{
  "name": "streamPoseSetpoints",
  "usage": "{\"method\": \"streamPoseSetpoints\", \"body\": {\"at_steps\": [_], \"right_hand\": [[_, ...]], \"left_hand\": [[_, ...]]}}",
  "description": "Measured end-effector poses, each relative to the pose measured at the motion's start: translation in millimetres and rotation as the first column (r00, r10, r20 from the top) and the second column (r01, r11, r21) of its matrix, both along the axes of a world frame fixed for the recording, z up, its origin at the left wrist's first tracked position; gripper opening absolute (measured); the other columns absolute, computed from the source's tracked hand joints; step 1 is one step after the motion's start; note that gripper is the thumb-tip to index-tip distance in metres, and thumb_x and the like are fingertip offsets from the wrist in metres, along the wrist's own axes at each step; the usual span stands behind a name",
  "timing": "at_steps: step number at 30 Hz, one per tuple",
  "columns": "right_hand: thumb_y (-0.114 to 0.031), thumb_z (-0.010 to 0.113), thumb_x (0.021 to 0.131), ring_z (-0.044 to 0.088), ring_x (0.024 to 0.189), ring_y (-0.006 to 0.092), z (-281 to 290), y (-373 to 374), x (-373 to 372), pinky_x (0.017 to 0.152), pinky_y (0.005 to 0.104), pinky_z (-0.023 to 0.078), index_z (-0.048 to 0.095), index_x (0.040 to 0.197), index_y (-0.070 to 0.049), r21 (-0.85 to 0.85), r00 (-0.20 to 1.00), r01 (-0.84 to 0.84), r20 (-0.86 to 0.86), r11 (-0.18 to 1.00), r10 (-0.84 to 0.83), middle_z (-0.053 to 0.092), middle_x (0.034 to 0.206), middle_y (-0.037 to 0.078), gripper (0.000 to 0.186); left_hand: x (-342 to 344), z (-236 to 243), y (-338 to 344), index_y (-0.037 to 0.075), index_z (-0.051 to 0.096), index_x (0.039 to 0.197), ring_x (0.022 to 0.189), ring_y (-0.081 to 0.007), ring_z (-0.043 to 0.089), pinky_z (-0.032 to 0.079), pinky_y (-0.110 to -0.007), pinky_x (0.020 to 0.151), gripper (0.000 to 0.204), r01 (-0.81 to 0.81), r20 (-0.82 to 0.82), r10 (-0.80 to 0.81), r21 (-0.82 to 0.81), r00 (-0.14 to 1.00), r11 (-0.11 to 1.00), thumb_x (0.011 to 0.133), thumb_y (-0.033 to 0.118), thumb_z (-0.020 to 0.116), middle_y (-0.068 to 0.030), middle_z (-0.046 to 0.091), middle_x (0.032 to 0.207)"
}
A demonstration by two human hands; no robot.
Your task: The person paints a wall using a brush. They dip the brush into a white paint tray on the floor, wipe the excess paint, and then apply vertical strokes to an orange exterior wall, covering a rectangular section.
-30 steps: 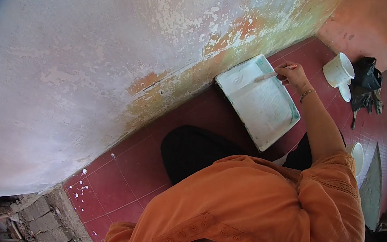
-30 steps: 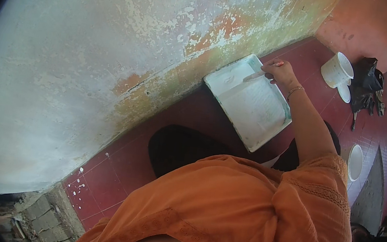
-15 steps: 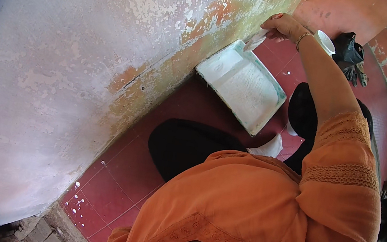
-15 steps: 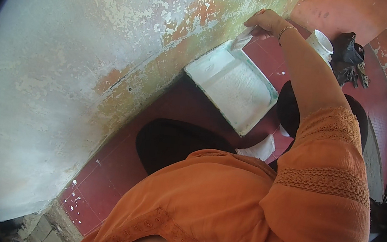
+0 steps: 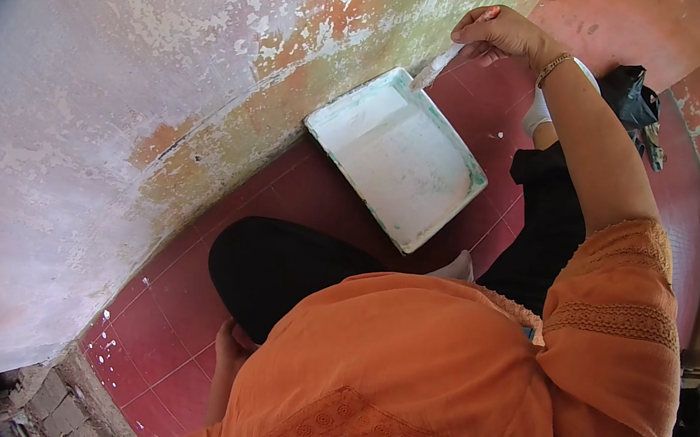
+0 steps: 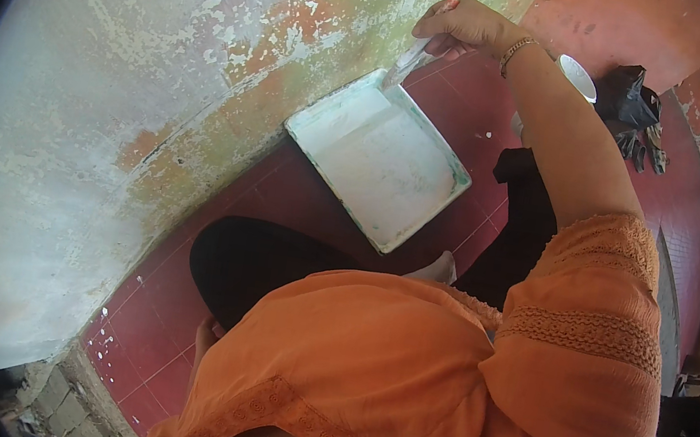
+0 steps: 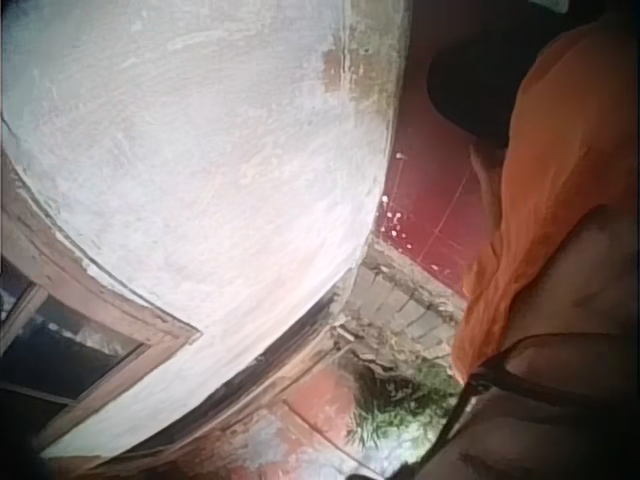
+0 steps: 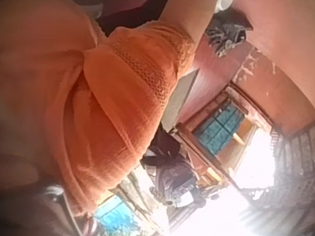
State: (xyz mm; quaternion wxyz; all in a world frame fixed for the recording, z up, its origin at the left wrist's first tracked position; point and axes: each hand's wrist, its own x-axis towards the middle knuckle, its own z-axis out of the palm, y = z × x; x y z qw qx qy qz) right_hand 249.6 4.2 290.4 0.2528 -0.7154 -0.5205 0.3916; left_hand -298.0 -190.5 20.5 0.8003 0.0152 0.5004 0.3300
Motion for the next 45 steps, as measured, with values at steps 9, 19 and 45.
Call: {"method": "streamPoseSetpoints", "body": {"at_steps": [9, 19, 45], "right_hand": [[-0.024, 0.073, 0.077, 0.063, 0.069, 0.0102, -122, -6, 21, 0.058, 0.0263, 0.053, 0.07, 0.089, -0.005, 0.171, 0.975, 0.09, -0.218, 0.981, -0.051, 0.067, 0.079, 0.003, 0.022], [-0.028, 0.077, 0.074, 0.064, 0.072, 0.0266, -261, -2, 0, 0.068, 0.0342, 0.05, 0.072, 0.086, -0.008, 0.403, 0.999, 0.054, -0.024, 0.914, -0.048, 0.068, 0.076, 0.011, 0.024], [-0.014, 0.072, 0.08, 0.063, 0.065, 0.0279, -247, -99, -26, 0.059, 0.0354, 0.05, 0.067, 0.09, -0.002, 0.659, 0.964, -0.159, 0.263, 0.735, -0.028, 0.065, 0.077, 0.013, 0.017]], "left_hand": [[149, 87, 117, 0.0, 0.05, 0.123, 0.101, -0.0189, 0.054, 0.042, -0.03, 0.095, 0.037, -0.067, -0.313, 0.432, 0.741, 0.846, 0.668, 0.092, 0.019, 0.055, -0.0093, 0.054, 0.112], [254, -14, 183, 0.002, 0.039, 0.134, 0.117, -0.0467, 0.043, 0.033, -0.059, 0.099, 0.053, 0.303, -0.556, -0.247, 0.009, 0.794, 0.953, 0.089, 0.026, 0.054, -0.026, 0.041, 0.135], [281, -47, 167, 0.001, 0.056, 0.101, 0.083, -0.0253, 0.063, 0.054, -0.043, 0.078, 0.013, 0.362, -0.345, -0.283, 0.189, 0.895, 0.913, 0.09, 0.008, 0.055, -0.0104, 0.062, 0.092]]}}
